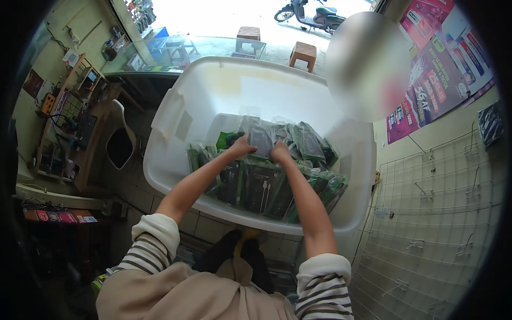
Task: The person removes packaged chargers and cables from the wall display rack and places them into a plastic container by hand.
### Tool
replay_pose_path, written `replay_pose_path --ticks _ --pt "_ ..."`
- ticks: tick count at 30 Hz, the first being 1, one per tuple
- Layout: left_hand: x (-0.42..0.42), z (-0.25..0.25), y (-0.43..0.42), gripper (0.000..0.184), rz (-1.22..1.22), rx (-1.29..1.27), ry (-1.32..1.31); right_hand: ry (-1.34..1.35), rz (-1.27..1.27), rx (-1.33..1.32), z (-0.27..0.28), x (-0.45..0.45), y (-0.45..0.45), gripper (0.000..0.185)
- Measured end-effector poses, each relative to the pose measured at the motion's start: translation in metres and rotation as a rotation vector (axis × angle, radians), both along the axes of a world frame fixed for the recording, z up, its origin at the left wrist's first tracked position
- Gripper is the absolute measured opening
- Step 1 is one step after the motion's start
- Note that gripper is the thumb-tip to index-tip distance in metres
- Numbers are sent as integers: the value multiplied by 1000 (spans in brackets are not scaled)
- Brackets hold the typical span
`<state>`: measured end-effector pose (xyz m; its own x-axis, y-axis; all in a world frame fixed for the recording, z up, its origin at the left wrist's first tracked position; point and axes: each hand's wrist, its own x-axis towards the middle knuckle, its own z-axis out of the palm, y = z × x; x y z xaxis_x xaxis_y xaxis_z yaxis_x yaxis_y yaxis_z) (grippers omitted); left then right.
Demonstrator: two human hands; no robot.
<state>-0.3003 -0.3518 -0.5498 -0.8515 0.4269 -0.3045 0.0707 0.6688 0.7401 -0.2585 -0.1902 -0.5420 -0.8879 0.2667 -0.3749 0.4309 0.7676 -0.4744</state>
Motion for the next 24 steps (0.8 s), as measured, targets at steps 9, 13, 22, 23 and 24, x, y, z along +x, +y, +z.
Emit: replay_pose_path --ticks 9,13,22,23,24 --pt "-7 -23 25 65 -200 -194 138 -32 281 5 54 7 3 30" --pt "5 93 56 60 -240 209 259 271 231 -141 158 42 35 27" --pt "69 331 196 46 -687 964 169 737 -15 226 376 153 154 21" --pt "76 350 213 46 -731 1045 161 782 -72 274 399 170 163 21" --pt "78 360 237 42 -726 1104 254 828 -127 320 420 187 169 20"
